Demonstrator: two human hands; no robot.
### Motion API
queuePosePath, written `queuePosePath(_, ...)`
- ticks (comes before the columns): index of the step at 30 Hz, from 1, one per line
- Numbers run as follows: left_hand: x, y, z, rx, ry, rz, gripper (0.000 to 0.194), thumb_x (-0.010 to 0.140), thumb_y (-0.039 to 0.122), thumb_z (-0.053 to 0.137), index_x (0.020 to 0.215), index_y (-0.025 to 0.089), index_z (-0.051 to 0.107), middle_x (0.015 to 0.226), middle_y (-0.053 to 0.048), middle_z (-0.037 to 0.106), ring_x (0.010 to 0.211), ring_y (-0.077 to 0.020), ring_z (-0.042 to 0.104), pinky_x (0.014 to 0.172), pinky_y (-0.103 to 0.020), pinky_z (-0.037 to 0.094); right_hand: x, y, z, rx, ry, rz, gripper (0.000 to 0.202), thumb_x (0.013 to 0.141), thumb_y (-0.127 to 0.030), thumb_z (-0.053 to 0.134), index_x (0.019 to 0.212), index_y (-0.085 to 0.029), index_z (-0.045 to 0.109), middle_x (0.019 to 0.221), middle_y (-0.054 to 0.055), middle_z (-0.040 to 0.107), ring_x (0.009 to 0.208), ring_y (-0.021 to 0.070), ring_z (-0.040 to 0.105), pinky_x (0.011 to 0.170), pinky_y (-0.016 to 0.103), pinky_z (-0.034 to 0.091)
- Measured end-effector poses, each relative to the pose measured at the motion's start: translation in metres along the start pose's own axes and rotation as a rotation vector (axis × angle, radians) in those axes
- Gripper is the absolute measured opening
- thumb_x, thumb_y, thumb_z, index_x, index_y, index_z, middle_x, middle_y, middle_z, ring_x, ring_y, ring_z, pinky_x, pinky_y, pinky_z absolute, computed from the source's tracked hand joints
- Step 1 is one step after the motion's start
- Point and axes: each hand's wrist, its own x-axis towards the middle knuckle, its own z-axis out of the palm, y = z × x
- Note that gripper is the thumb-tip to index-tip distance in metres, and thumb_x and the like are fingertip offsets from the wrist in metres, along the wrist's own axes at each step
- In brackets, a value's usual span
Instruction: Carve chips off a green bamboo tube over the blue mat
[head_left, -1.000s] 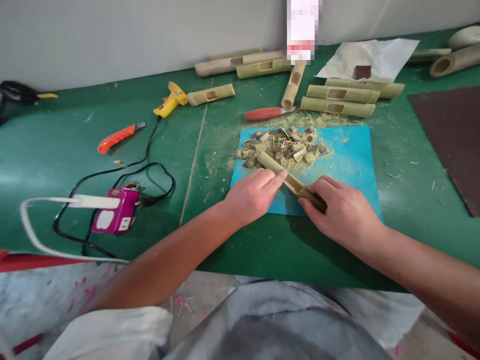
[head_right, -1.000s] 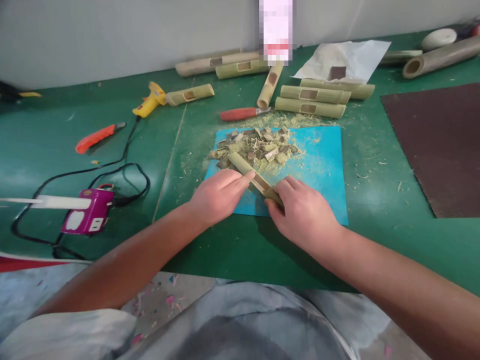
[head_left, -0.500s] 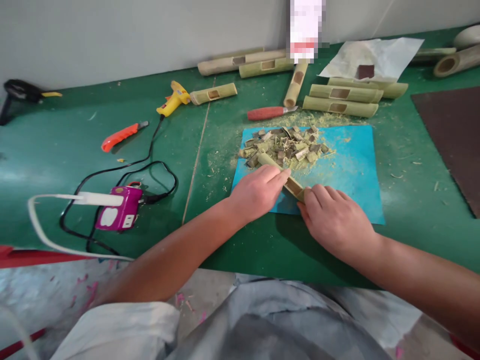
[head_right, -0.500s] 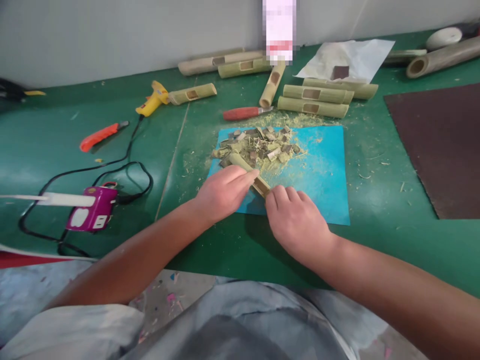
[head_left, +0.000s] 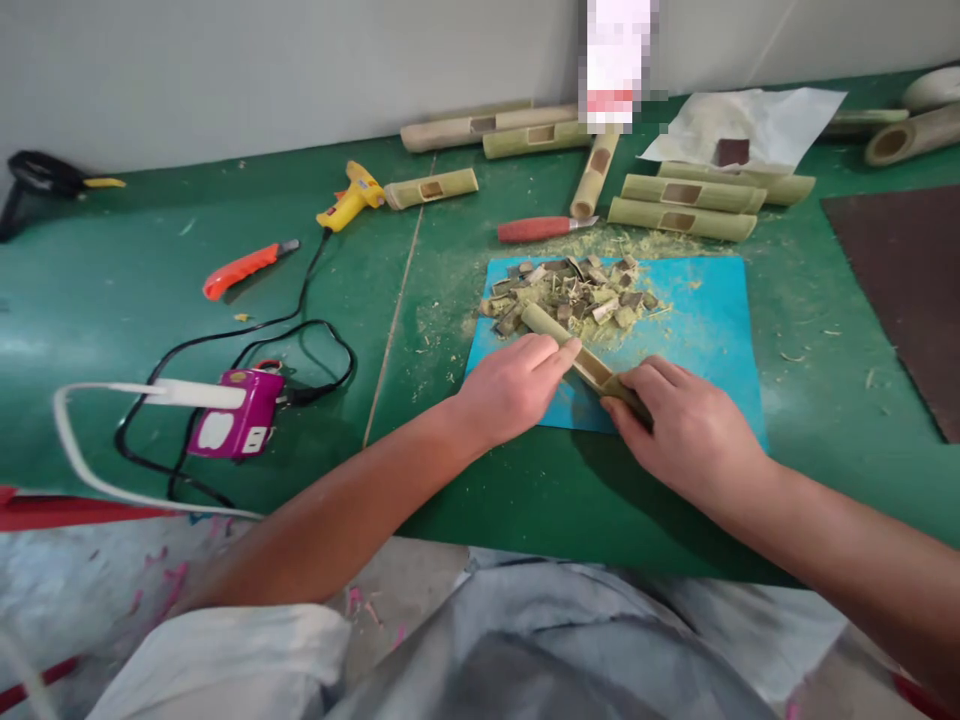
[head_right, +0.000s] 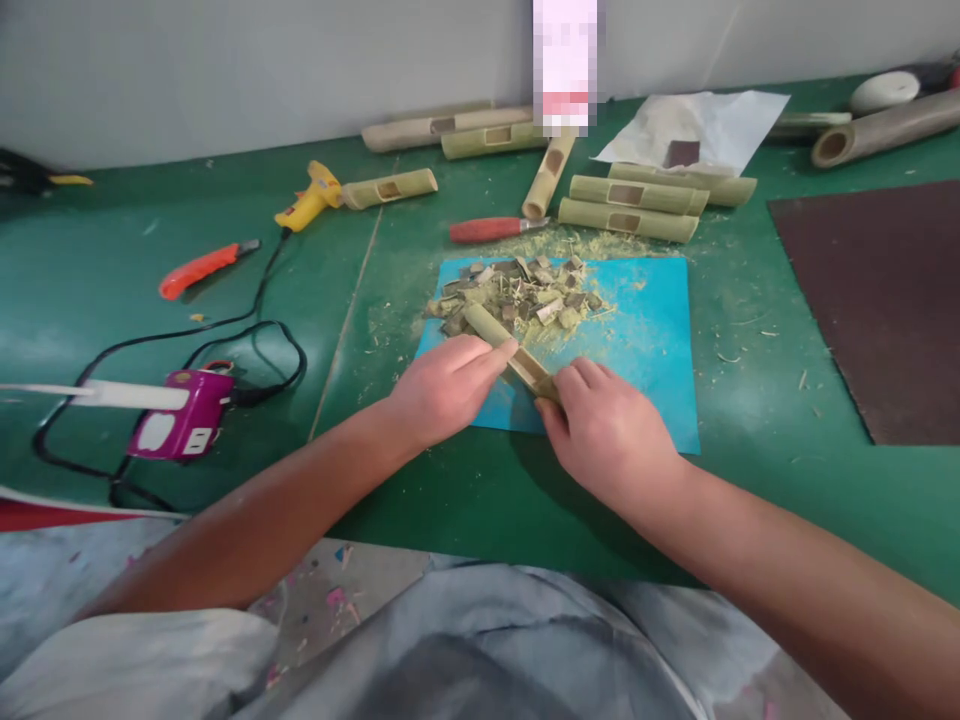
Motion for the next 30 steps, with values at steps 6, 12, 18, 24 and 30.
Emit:
queuePosePath(6, -0.003, 0.001, -0.002, -0.013, -0.013, -0.014, 0.031, 0.103, 0.016, 0.033, 0.116, 0.009, 0.06, 0.075, -0.004, 0.061, 0.068, -0.0124, 0.056, 0.063, -0.024, 0.048, 0.0, -0.003, 0.0, -0.097, -0.001, -0.076, 0.018, 0.093, -0.019, 0.047, 0.079, -0.018, 0.059, 0.073, 0.006, 0.057, 0.067, 0.0195, 0.047, 0.059, 0.033, 0.029)
queuePosePath(12, -0.002, 0.001, -0.001, -0.025, 0.001, -0.011, 0.03, 0.102, 0.015, 0.034, 0.116, 0.008, 0.061, 0.075, -0.004, 0.06, 0.069, -0.013, 0.057, 0.064, -0.025, 0.048, -0.001, 0.0, 0.002, -0.155, 0.019, -0.098, 0.016, 0.093, -0.02, 0.048, 0.082, -0.017, 0.059, 0.075, 0.007, 0.057, 0.068, 0.0202, 0.049, 0.06, 0.033, 0.032)
queuePosePath(18, -0.001, 0.004, -0.002, -0.072, -0.036, -0.044, 0.033, 0.103, 0.016, 0.032, 0.119, 0.008, 0.06, 0.077, -0.005, 0.06, 0.071, -0.0138, 0.058, 0.063, -0.025, 0.047, -0.001, 0.002, 0.0, 0.001, 0.035, -0.03, 0.017, 0.093, -0.027, 0.054, 0.08, -0.016, 0.058, 0.074, 0.005, 0.056, 0.067, 0.0176, 0.051, 0.059, 0.03, 0.036)
queuePosePath(24, 0.002, 0.0, -0.003, -0.08, -0.037, -0.066, 0.03, 0.102, 0.017, 0.037, 0.11, 0.008, 0.065, 0.078, -0.006, 0.062, 0.072, -0.0134, 0.059, 0.066, -0.024, 0.05, -0.002, -0.006, 0.003, -0.253, 0.075, -0.185, 0.015, 0.092, -0.017, 0.049, 0.081, -0.017, 0.06, 0.073, 0.007, 0.058, 0.067, 0.0215, 0.048, 0.06, 0.034, 0.032)
queuePosePath(30, 0.003, -0.016, -0.008, -0.168, 0.159, -0.203, 0.027, 0.101, 0.02, 0.044, 0.113, 0.011, 0.066, 0.09, -0.008, 0.068, 0.081, -0.0137, 0.064, 0.074, -0.025, 0.053, -0.001, 0.001, 0.002, -0.137, 0.115, -0.124, 0.018, 0.093, -0.024, 0.051, 0.083, -0.015, 0.062, 0.072, 0.006, 0.057, 0.066, 0.0201, 0.051, 0.061, 0.032, 0.037)
